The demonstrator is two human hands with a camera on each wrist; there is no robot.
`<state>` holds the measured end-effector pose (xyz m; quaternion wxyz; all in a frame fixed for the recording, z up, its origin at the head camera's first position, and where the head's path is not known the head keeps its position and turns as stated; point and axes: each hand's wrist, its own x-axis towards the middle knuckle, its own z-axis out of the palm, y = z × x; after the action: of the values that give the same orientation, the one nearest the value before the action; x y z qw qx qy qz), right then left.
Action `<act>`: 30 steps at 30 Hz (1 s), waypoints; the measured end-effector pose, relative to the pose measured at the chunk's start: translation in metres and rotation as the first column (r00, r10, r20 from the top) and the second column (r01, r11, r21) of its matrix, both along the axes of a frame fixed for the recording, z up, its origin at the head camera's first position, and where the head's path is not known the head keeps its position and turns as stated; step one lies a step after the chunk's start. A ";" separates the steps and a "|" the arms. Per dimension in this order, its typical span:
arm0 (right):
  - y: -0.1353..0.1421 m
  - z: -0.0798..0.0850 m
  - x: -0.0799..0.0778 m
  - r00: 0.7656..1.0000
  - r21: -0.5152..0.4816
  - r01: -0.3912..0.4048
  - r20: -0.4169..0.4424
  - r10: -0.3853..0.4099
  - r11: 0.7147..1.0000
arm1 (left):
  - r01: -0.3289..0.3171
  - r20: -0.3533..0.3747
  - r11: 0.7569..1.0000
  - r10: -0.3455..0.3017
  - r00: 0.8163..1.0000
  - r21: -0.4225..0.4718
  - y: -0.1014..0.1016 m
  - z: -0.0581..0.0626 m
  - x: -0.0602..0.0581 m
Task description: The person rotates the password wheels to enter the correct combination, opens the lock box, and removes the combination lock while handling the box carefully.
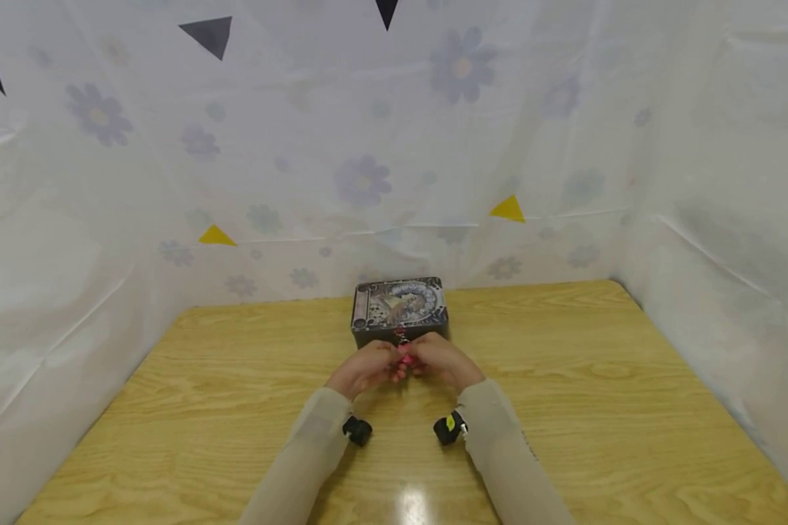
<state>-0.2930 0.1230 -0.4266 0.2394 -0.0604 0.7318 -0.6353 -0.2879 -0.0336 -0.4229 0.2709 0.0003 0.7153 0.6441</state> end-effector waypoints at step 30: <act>0.001 0.000 0.003 1.000 -0.026 0.014 -0.019 -0.014 1.000 | -0.003 0.007 1.000 0.003 1.000 0.024 0.000 0.002 0.003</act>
<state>-0.2901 0.1245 -0.4267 0.2270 -0.0645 0.7261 -0.6458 -0.2851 -0.0334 -0.4209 0.2724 0.0003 0.7067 0.6530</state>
